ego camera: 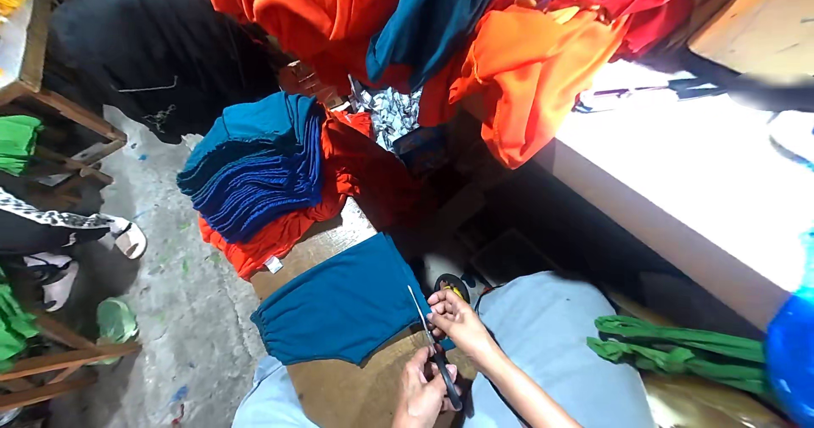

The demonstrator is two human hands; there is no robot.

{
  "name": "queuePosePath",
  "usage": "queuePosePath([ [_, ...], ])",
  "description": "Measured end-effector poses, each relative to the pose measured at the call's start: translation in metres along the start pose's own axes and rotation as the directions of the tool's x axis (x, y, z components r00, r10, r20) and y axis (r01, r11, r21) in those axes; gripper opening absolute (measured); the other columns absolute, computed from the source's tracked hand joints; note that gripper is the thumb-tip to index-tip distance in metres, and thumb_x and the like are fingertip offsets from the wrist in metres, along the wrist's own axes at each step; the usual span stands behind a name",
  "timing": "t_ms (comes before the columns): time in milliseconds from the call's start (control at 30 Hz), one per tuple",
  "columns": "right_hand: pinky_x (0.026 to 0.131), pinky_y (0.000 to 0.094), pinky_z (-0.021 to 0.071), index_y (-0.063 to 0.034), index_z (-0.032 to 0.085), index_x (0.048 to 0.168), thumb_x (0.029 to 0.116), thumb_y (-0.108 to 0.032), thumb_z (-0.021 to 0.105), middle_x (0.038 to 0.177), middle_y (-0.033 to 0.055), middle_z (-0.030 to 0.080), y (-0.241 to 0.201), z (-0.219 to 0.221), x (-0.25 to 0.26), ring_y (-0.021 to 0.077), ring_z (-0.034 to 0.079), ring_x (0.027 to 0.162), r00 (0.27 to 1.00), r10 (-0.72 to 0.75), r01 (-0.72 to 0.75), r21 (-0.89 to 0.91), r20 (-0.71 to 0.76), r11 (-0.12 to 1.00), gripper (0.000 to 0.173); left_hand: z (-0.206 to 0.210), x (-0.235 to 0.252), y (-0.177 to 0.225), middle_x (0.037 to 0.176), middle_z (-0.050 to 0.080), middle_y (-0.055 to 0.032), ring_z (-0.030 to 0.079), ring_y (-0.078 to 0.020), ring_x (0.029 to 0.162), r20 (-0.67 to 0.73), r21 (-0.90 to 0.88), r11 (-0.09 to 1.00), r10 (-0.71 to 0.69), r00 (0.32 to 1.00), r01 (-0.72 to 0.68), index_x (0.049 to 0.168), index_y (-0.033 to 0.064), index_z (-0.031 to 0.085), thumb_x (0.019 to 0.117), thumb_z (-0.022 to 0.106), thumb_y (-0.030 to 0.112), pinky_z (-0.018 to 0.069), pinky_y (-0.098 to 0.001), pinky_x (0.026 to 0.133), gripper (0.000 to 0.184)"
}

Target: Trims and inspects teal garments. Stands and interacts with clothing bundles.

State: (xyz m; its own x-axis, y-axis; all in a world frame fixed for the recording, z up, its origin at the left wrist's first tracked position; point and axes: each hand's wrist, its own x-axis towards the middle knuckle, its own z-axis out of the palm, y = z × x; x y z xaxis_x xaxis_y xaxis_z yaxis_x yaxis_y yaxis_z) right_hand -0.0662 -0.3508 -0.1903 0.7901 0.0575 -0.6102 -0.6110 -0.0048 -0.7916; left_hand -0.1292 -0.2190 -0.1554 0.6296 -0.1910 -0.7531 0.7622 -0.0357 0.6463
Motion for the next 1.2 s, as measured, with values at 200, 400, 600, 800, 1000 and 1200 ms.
queuePosePath([
  [200,0.066,0.0274,0.0527,0.0012,0.056,0.119,0.0969,-0.001,0.060,0.091,0.0076,0.061,0.001,-0.003,0.003,0.0124,0.061,0.072,1.000,0.018,-0.018,-0.037,-0.009,0.999,0.023,0.007,-0.001,0.002,0.087,0.068,-0.0115,0.070,-0.0176,0.067,-0.027,-0.040,0.999,-0.016,1.000,0.015,0.132,-0.0064,0.051,0.0986,0.058,0.004,0.0608,-0.0321,0.060,0.036],
  [400,0.063,0.0255,0.0509,0.0014,0.056,0.118,0.0956,0.000,0.061,0.089,0.0062,0.061,0.000,-0.006,0.005,0.0104,0.059,0.068,1.000,0.029,-0.029,0.012,-0.007,1.000,0.023,0.008,0.005,0.020,0.097,0.066,-0.0143,0.069,-0.0195,0.076,-0.069,-0.027,0.999,-0.042,0.997,0.040,0.132,-0.0053,0.053,0.0996,0.060,0.007,0.0605,-0.0344,0.066,0.036],
  [600,0.063,0.0245,0.0519,0.0018,0.055,0.116,0.0963,0.000,0.061,0.088,0.0056,0.061,-0.002,-0.006,0.003,0.0096,0.060,0.068,1.000,0.030,-0.030,0.054,0.004,0.998,0.021,0.009,0.008,0.021,0.096,0.067,-0.0151,0.070,-0.0202,0.073,-0.079,-0.044,0.999,-0.022,0.997,0.019,0.133,-0.0067,0.053,0.0992,0.057,0.003,0.0609,-0.0349,0.064,0.035],
  [800,0.064,0.0258,0.0527,0.0029,0.054,0.117,0.0975,0.000,0.059,0.089,0.0066,0.059,-0.002,-0.008,0.004,0.0107,0.060,0.069,0.999,0.054,-0.054,0.064,0.006,0.996,0.020,0.014,0.011,0.021,0.089,0.068,-0.0148,0.070,-0.0201,0.067,-0.114,-0.038,0.999,0.001,0.993,-0.006,0.129,-0.0079,0.054,0.0999,0.057,0.002,0.0614,-0.0334,0.060,0.031],
  [1000,0.068,0.0264,0.0543,0.0022,0.056,0.116,0.0966,0.000,0.061,0.091,0.0066,0.060,-0.001,-0.009,0.005,0.0112,0.062,0.073,0.999,0.050,-0.050,0.110,0.002,0.993,0.020,0.008,0.021,0.038,0.096,0.066,-0.0152,0.069,-0.0217,0.074,-0.127,-0.047,0.999,-0.006,0.992,0.000,0.127,-0.0053,0.057,0.1016,0.057,0.007,0.0615,-0.0369,0.065,0.028],
  [1200,0.067,0.0257,0.0547,0.0027,0.054,0.117,0.0972,0.002,0.059,0.090,0.0070,0.059,-0.002,-0.010,0.004,0.0110,0.062,0.071,0.997,0.077,-0.077,0.134,0.002,0.988,0.020,0.007,0.022,0.035,0.099,0.067,-0.0164,0.071,-0.0222,0.072,-0.117,-0.049,0.999,-0.004,0.993,-0.001,0.131,-0.0064,0.053,0.1013,0.056,0.002,0.0623,-0.0365,0.062,0.031],
])
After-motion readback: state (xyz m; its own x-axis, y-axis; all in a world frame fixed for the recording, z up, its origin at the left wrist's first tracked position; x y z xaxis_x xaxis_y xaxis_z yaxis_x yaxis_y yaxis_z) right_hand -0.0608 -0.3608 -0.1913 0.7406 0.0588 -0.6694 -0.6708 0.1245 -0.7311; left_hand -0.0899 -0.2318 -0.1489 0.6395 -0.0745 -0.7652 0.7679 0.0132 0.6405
